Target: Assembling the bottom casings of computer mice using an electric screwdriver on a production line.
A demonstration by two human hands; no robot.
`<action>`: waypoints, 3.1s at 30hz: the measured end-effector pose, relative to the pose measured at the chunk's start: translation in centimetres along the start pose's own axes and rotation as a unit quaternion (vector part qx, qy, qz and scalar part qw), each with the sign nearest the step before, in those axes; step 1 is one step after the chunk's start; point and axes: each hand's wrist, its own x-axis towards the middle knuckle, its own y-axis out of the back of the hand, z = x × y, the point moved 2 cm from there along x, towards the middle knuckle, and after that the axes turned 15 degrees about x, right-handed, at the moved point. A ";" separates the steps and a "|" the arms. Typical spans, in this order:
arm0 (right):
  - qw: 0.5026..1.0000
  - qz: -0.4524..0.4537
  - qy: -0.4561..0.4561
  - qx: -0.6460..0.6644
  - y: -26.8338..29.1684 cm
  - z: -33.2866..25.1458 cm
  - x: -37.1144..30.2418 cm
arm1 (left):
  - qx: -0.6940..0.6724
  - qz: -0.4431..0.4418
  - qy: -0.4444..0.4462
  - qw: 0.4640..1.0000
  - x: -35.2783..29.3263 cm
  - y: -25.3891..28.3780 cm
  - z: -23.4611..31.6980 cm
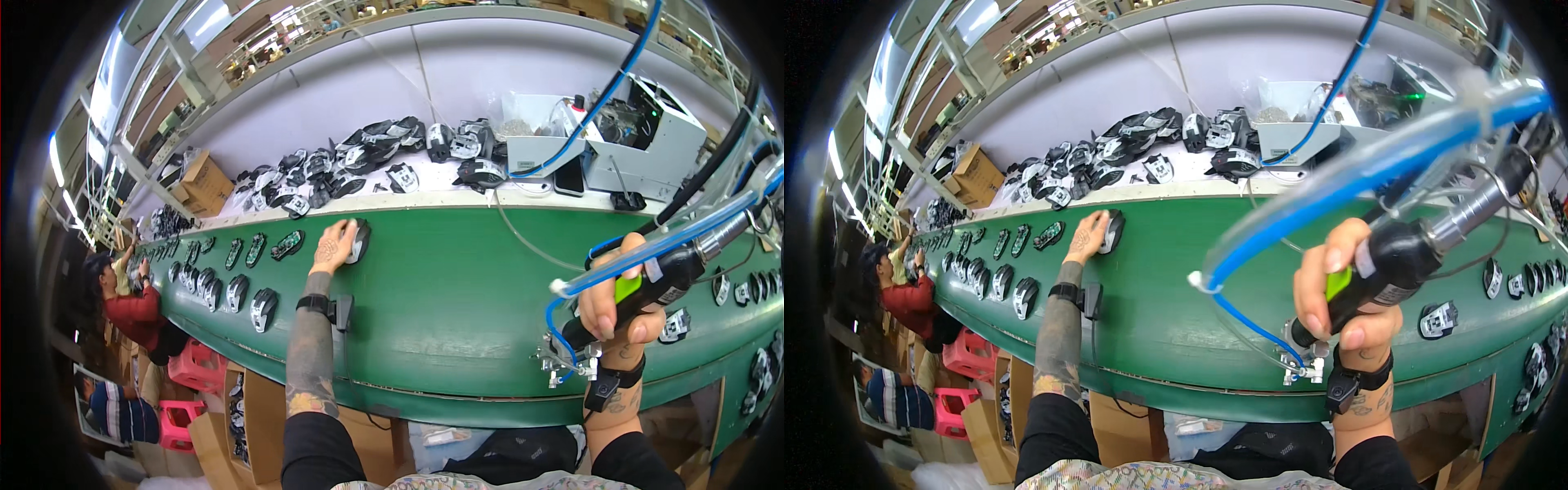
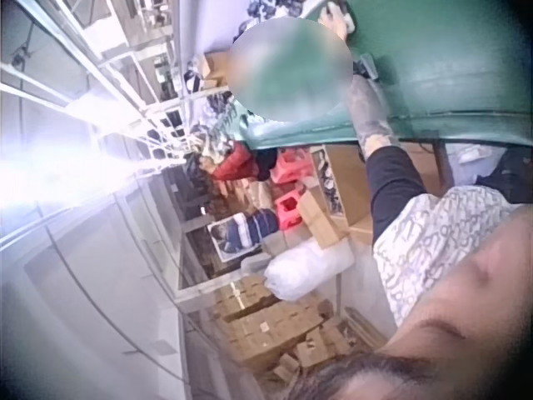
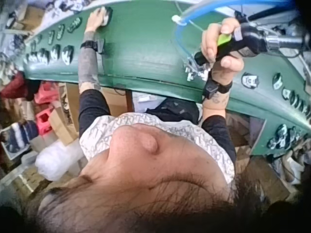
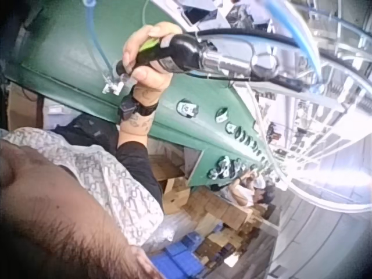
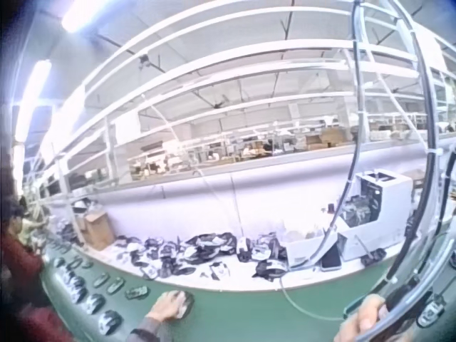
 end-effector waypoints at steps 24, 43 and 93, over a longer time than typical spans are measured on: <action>0.997 -0.064 -0.020 0.047 0.9 -0.4 0.1 | 0.215 0.290 0.062 0.931 -10.2 6.3 -14.4; 0.999 -0.024 -0.004 0.030 0.9 0.2 0.1 | 0.090 0.200 0.161 0.962 -5.9 8.0 -13.1; 0.958 -0.250 -0.144 -0.005 2.2 -4.3 1.7 | -0.495 -0.394 0.407 0.659 -54.9 -3.8 -1.4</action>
